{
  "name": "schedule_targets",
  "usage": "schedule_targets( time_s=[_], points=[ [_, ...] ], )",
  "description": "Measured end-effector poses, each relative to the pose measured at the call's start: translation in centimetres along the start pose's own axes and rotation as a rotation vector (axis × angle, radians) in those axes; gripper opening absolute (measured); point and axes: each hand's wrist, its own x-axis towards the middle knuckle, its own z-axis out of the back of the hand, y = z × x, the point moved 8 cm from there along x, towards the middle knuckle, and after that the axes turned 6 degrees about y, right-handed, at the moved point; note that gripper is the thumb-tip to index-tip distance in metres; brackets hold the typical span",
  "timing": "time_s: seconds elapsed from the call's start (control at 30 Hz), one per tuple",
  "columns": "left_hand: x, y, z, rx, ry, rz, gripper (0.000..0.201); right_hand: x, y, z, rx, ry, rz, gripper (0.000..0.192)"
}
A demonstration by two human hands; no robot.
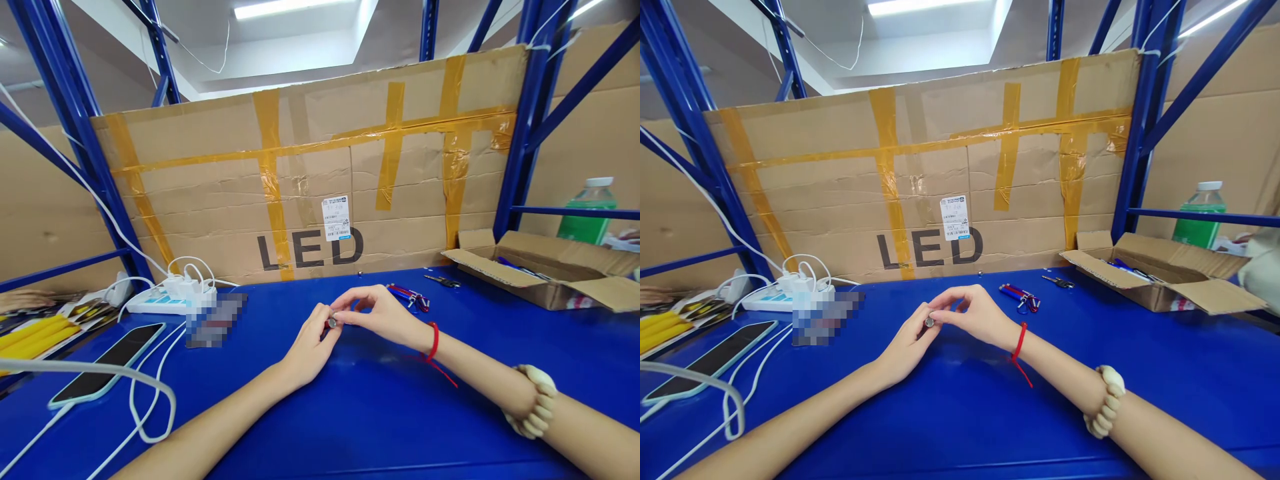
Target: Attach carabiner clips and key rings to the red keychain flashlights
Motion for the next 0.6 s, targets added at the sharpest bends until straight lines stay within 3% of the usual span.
schedule_targets(
  time_s=[0.17, 0.37, 0.5, 0.6],
  points=[
    [0.0, 0.4, -0.4, -0.002, 0.033, 0.03, 0.012, -0.4, -0.1, -0.4, -0.043, 0.007, 0.037, 0.015],
    [0.1, 0.4, -0.4, -0.021, 0.033, 0.051, 0.017, -0.5, 0.2, -0.3, -0.103, -0.04, 0.08, 0.021],
    [0.2, 0.5, -0.3, -0.036, 0.023, 0.061, 0.021, -1.2, 1.7, 0.2, -0.281, -0.136, 0.25, 0.028],
    [0.1, 0.6, -0.2, -0.028, 0.019, 0.044, 0.02, -1.7, 2.7, -0.5, -0.506, -0.113, 0.384, 0.023]
  ],
)
